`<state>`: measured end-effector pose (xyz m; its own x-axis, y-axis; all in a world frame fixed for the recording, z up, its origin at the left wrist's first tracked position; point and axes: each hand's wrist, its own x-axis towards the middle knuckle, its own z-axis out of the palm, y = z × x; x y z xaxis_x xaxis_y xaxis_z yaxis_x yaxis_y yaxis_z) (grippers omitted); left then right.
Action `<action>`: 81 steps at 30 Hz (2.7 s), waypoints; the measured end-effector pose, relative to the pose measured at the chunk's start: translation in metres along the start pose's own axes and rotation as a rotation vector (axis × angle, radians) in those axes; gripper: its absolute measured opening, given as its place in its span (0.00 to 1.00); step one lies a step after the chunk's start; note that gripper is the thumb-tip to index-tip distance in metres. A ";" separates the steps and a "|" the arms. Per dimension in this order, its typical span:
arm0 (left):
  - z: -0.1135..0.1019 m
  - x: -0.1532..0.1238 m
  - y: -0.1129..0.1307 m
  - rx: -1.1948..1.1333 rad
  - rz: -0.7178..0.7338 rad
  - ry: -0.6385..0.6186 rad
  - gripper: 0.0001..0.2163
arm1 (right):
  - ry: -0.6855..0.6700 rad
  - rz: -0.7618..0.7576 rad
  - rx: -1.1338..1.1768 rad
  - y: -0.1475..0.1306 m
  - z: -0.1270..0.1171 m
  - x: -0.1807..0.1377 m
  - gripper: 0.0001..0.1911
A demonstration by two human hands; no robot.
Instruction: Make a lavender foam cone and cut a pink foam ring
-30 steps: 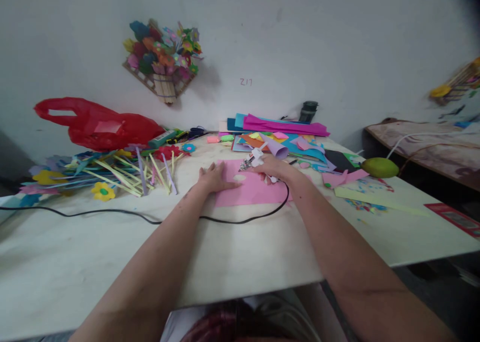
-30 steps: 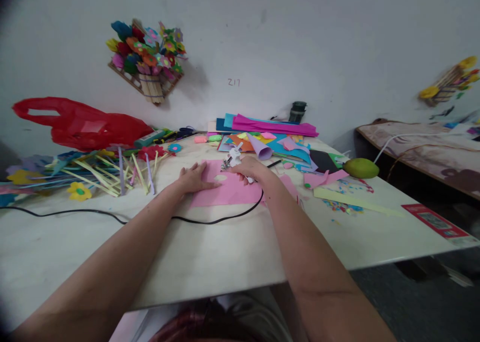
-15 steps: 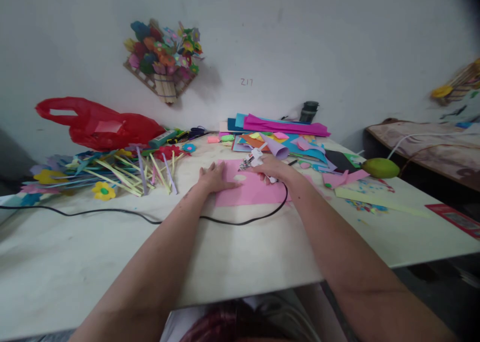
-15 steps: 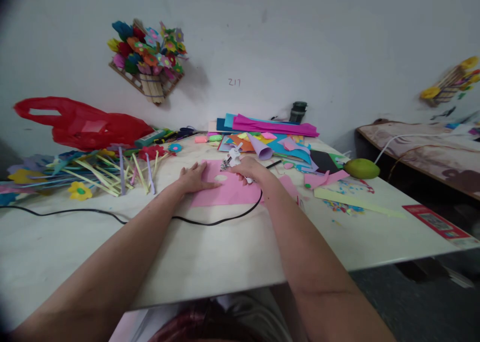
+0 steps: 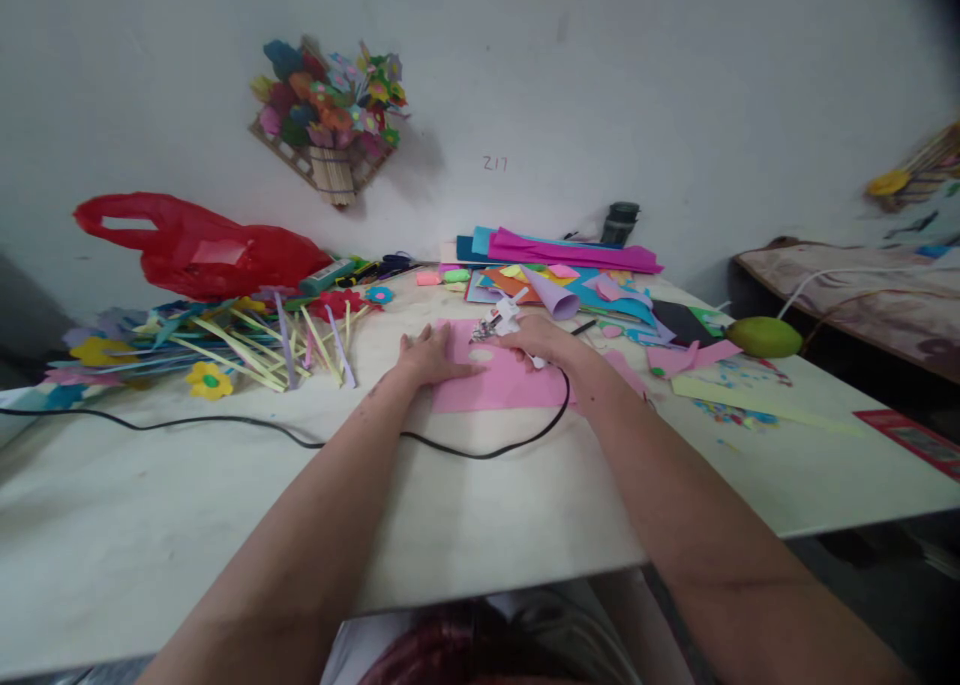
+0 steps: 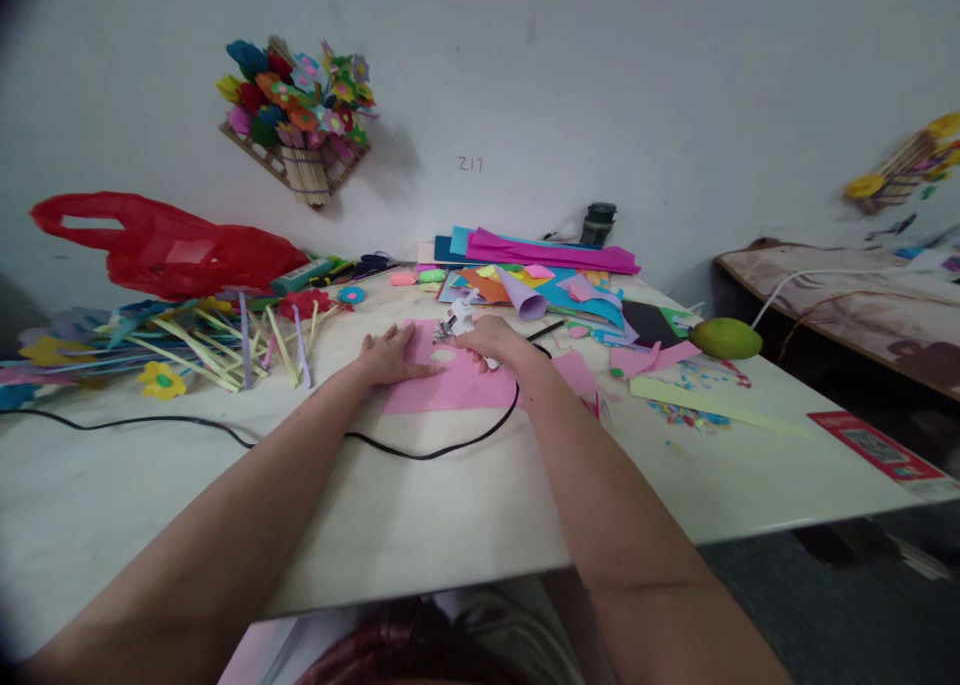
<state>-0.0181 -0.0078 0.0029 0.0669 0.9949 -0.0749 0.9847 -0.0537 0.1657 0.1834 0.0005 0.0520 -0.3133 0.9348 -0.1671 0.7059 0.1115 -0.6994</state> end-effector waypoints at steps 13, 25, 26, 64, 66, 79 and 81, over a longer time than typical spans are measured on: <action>-0.002 -0.003 0.002 0.012 0.005 -0.008 0.56 | -0.012 -0.021 -0.043 0.005 0.001 0.005 0.17; -0.002 -0.003 0.002 -0.001 -0.001 -0.016 0.57 | 0.036 0.033 0.148 0.005 -0.003 -0.001 0.12; -0.002 -0.002 0.002 -0.002 -0.002 -0.015 0.57 | 0.033 0.034 0.146 0.005 -0.003 -0.001 0.12; 0.002 0.000 -0.002 0.010 0.016 -0.007 0.55 | -0.095 -0.060 0.085 0.004 0.003 0.003 0.12; 0.003 0.001 -0.003 0.012 0.026 -0.001 0.54 | -0.110 -0.055 0.099 0.003 0.001 0.000 0.10; -0.001 -0.003 -0.004 0.023 0.046 -0.060 0.57 | -0.050 -0.067 0.220 0.008 0.000 0.002 0.08; -0.001 -0.002 -0.005 0.028 0.054 -0.066 0.57 | -0.050 -0.064 0.226 0.007 0.001 0.001 0.08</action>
<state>-0.0238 -0.0093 0.0033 0.1293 0.9829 -0.1311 0.9835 -0.1103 0.1434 0.1876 0.0020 0.0463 -0.3879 0.9097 -0.1482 0.5257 0.0863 -0.8463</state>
